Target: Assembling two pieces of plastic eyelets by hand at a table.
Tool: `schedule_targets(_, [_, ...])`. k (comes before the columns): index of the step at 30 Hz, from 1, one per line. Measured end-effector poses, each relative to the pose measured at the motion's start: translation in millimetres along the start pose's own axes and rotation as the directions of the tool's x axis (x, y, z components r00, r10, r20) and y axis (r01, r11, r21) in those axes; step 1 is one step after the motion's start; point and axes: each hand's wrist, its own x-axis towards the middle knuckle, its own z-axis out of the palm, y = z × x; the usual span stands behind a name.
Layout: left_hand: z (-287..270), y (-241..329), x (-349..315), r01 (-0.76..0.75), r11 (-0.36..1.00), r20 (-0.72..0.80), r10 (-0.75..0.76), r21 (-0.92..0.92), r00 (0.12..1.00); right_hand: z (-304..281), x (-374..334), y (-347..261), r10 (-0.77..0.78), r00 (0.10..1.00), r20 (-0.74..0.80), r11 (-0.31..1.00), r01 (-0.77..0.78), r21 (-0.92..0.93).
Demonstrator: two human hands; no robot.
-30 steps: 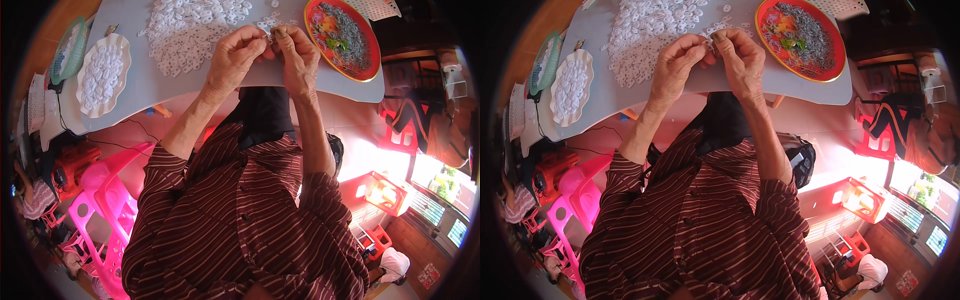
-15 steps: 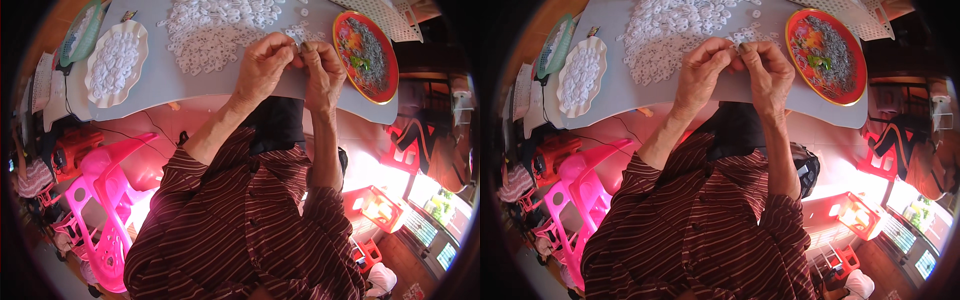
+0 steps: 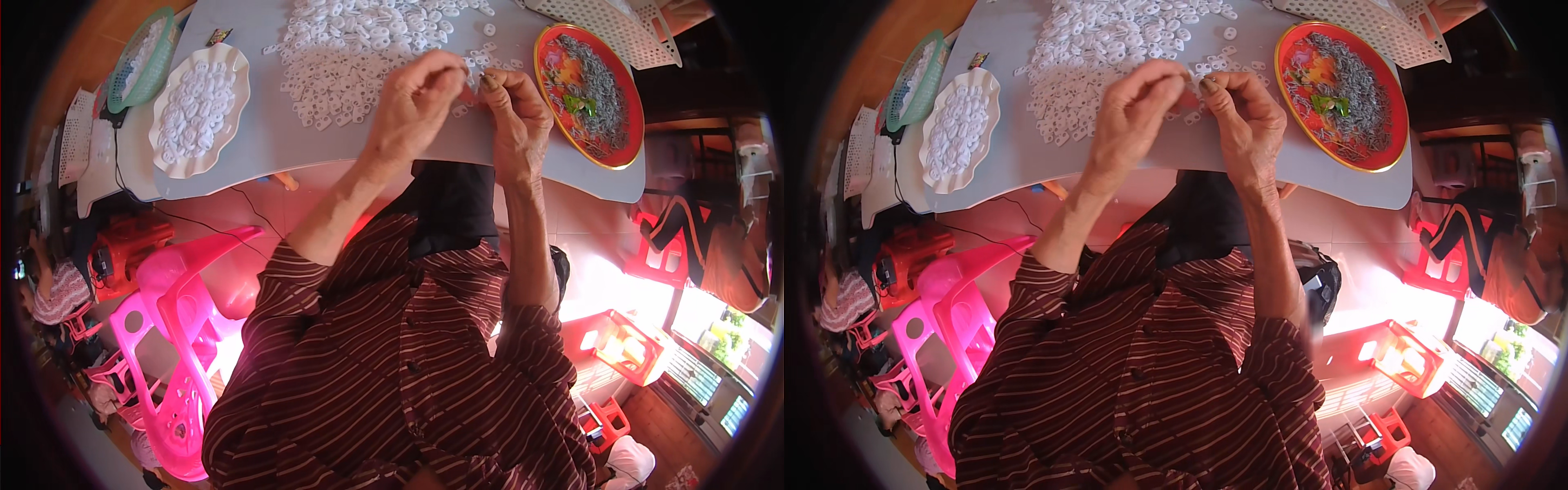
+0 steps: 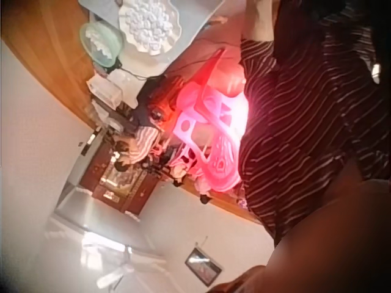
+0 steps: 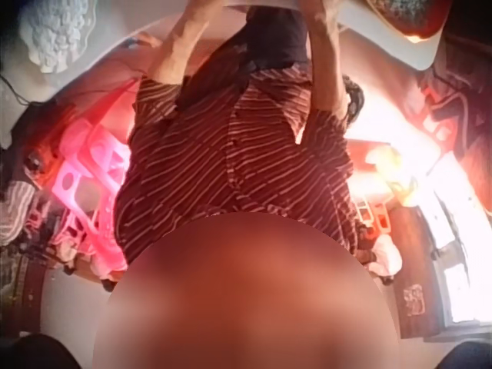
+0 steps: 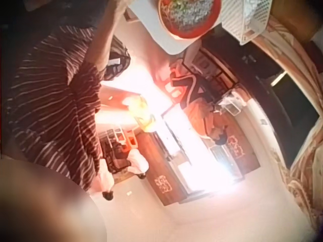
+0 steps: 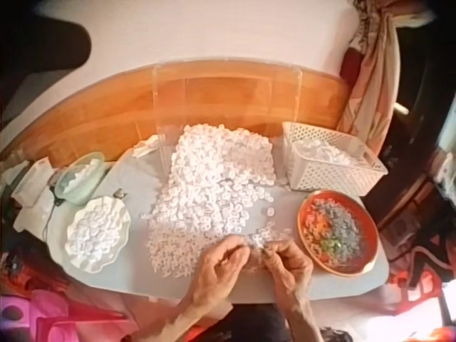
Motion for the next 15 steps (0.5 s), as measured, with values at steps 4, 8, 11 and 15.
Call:
schedule_targets(4, [-51,13,39,-0.387,0.55,0.15,0.427,0.74,0.892,0,-1,-2,-0.002,0.999,0.032,1.0,0.002,-0.007])
schedule_targets(8, [-69,21,68,-0.567,0.017,0.511,0.411,0.823,0.755,-5,0,2,-0.003,0.998,0.061,0.999,0.0,0.05])
schedule_targets(11, [-74,16,73,-0.546,-0.019,0.526,0.297,0.838,0.797,-3,-2,-1,0.018,0.997,0.073,1.0,-0.018,0.001])
schedule_targets(15, [-79,16,81,-0.544,0.065,0.529,0.168,0.836,0.832,-3,-2,0,0.015,0.998,0.064,1.0,-0.016,0.017])
